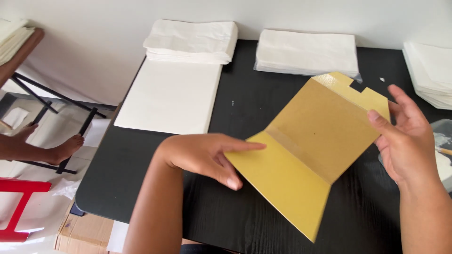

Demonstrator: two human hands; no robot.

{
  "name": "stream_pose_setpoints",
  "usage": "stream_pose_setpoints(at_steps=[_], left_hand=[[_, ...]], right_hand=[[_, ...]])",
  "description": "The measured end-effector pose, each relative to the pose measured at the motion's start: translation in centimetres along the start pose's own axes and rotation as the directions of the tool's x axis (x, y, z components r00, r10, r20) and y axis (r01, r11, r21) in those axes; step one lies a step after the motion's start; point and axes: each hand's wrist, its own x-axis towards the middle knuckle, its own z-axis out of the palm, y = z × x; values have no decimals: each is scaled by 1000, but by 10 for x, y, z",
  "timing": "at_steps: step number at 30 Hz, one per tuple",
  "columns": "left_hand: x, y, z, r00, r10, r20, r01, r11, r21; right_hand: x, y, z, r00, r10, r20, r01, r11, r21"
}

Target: The person applies white adhesive to the edges of a folded white paper piece using a brush, then presses the edges together. They then place a yellow cardboard piece onto a larger white sheet and fold the white sheet over the cardboard, smoothing it down.

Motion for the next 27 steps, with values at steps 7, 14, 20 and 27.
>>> stream_pose_setpoints(at_steps=[7,14,20,27], left_hand=[[-12,54,27,908,-420,10,400,872,284],[-24,17,-5,478,-143,-867,507,851,139],[-38,-31,-10,549,103,-829,578,670,465],[-65,-117,-59,667,382,-640,417,520,745]], right_hand=[[-19,-2,27,983,-110,150,184,680,-710],[-12,23,20,919,-70,388,362,544,-757],[0,47,4,884,0,468,404,502,-765],[1,44,2,877,54,478,385,519,-764]])
